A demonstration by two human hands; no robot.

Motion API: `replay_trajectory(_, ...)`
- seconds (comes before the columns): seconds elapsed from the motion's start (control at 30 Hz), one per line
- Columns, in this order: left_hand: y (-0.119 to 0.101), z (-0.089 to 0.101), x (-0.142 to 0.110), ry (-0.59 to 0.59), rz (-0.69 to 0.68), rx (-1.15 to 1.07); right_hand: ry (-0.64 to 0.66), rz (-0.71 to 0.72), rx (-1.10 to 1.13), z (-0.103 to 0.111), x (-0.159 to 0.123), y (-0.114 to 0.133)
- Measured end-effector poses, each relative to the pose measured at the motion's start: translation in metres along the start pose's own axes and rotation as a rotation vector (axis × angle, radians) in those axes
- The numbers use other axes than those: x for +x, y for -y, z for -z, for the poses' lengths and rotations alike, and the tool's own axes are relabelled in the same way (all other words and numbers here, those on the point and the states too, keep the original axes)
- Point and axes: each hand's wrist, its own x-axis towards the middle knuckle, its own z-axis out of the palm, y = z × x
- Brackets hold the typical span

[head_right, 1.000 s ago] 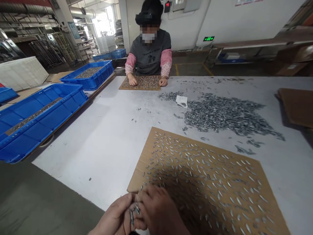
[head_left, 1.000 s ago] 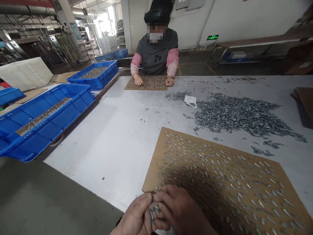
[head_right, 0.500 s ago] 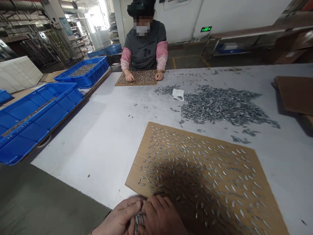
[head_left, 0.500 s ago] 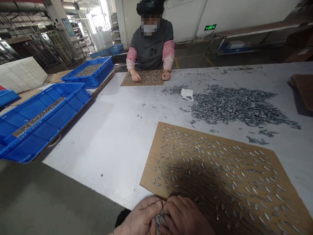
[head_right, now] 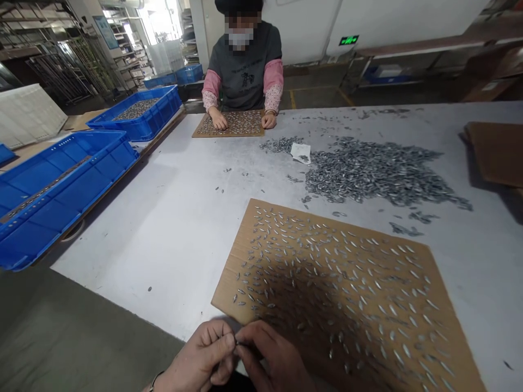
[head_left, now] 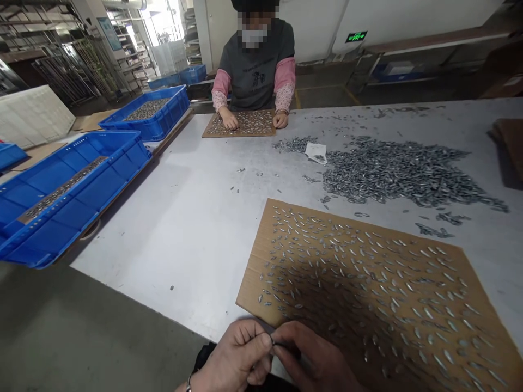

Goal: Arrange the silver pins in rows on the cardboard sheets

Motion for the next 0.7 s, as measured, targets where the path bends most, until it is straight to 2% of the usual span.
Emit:
replay_trajectory(0.13,-0.001,-0.001,0.001,-0.029,-0.008,-0.001,-0.003,-0.006,-0.031,0.007,0.019,-0.001)
replay_trajectory(0.27,-0.002,0.001,-0.001,-0.043,0.033,0.019,-0.093,-0.025,-0.263,0.006,0.052,-0.014)
replay_trajectory(0.4,0.000,0.005,-0.001,-0.027,0.069,0.011,-0.036,-0.070,-0.444,-0.005,0.077,-0.025)
replay_trajectory(0.57,-0.002,0.009,0.002,-0.059,0.073,-0.015,0.014,-0.154,-0.582,-0.015,0.089,-0.027)
replay_trajectory(0.7,-0.003,0.008,0.004,-0.074,0.116,-0.039,-0.024,-0.185,-0.539,-0.008,0.085,-0.024)
